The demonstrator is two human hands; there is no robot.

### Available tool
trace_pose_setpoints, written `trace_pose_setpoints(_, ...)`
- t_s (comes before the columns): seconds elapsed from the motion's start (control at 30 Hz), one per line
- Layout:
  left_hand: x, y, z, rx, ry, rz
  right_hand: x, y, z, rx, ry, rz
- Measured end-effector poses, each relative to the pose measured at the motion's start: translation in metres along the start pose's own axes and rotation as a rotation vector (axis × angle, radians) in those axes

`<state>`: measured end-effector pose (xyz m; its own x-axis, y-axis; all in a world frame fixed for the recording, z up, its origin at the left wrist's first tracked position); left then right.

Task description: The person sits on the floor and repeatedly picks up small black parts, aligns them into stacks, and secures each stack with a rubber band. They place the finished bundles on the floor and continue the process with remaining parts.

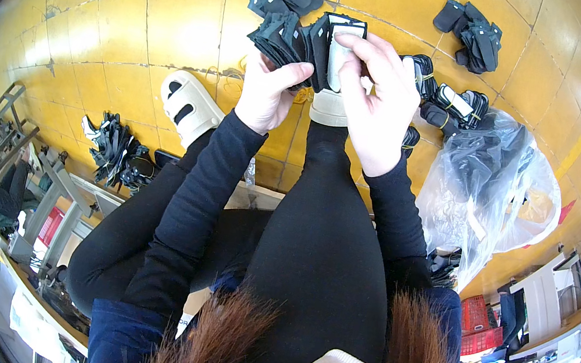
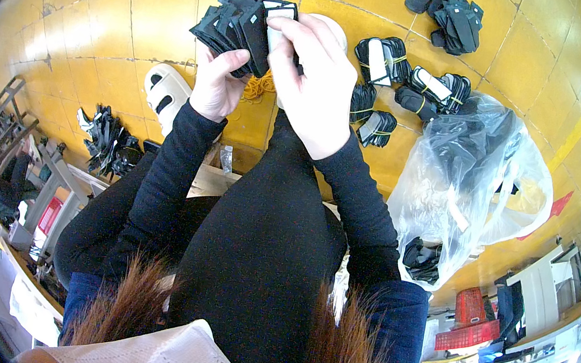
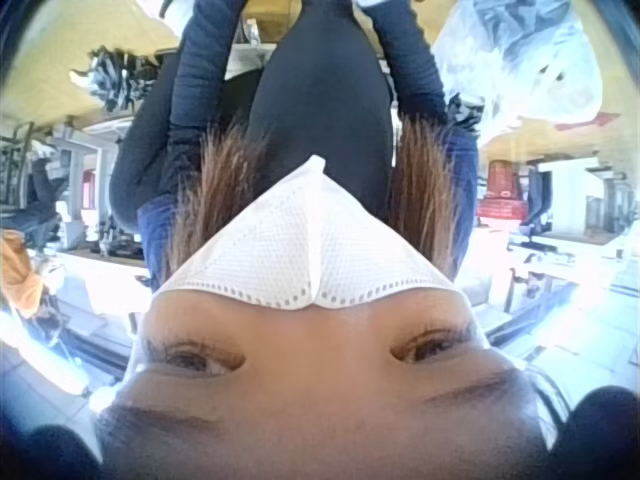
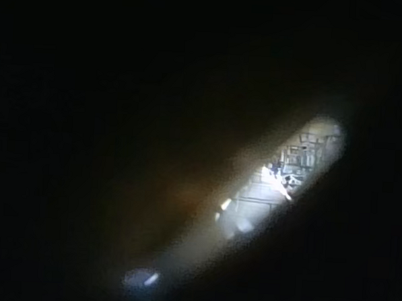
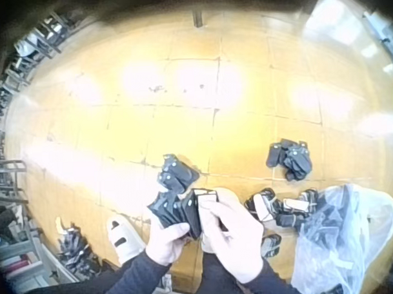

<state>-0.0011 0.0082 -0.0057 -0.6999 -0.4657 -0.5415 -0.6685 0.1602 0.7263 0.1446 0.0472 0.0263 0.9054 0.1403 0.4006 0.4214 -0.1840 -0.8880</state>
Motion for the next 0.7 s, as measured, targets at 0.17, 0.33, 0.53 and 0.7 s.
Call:
trace_pose_setpoints(0.17,0.002,0.001,0.005,0.007,-0.042,0.004,0.001,-0.008,0.001,0.112,0.053,-0.095)
trace_pose_setpoints(0.33,-0.006,0.002,0.005,0.0,-0.038,0.036,-0.004,-0.004,-0.002,-0.134,0.074,0.124)
trace_pose_setpoints(0.53,-0.006,0.006,0.005,0.018,-0.044,0.053,0.0,-0.007,-0.001,0.058,0.004,-0.059)
trace_pose_setpoints(0.7,-0.008,0.006,0.003,0.013,-0.034,0.081,0.001,-0.006,-0.001,0.029,-0.008,-0.029)
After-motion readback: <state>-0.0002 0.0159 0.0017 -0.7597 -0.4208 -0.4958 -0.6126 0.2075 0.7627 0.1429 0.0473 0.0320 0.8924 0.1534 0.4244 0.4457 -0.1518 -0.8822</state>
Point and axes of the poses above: each hand's wrist, its own z-axis towards the middle knuckle, its own x-axis out of the back of the hand, y = z × x, the point moved 1 cm from there along z, towards the middle knuckle, and after that the axes turned 12 degrees about -x, right-handed, at the moved point
